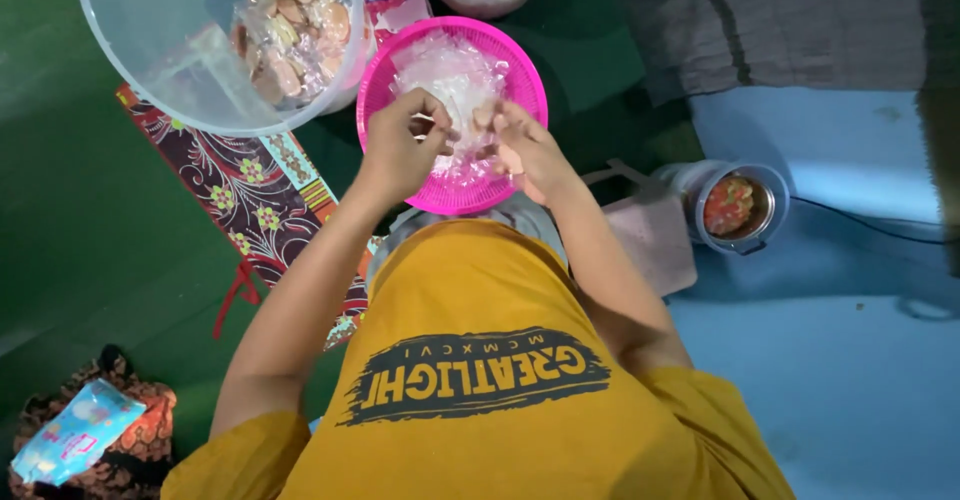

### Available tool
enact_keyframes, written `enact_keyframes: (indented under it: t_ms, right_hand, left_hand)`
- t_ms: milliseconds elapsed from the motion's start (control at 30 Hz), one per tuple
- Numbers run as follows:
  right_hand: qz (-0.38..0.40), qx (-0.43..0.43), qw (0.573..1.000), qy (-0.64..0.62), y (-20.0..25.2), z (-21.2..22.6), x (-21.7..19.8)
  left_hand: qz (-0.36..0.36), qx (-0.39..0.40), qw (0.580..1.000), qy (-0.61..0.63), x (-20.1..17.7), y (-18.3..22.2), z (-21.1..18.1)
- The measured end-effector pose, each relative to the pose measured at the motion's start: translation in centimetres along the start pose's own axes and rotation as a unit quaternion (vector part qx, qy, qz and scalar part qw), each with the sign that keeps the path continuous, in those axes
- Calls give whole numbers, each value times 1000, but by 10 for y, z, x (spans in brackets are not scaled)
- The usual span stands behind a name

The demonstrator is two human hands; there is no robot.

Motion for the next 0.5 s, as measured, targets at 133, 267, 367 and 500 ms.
enact_keyframes:
  t_ms: [133, 267, 367, 500]
  right_hand:
    - [33, -12, 996, -77, -8, 9, 16]
    - [-38, -61, 997, -22, -5, 49, 15]
    - [-116, -91, 989, 31, -17, 57, -3]
    - [-226, -94, 965, -96, -51, 81, -52]
  left_hand:
    - [-4, 21, 998, 57, -14, -5, -5]
    - [3, 51, 996, 76, -18, -8, -20]
    - [-39, -8, 983, 180, -26, -19, 4]
    - [-54, -9, 995, 88, -28, -29, -44]
Point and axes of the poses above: each hand's wrist, its own y-axis away from the middle knuckle, its own x-axis out of the palm, z = x × y, the point moved 10 cm from there along -y, towards the middle knuckle, and after that the axes turned 11 degrees about y, right-handed, at the moved point
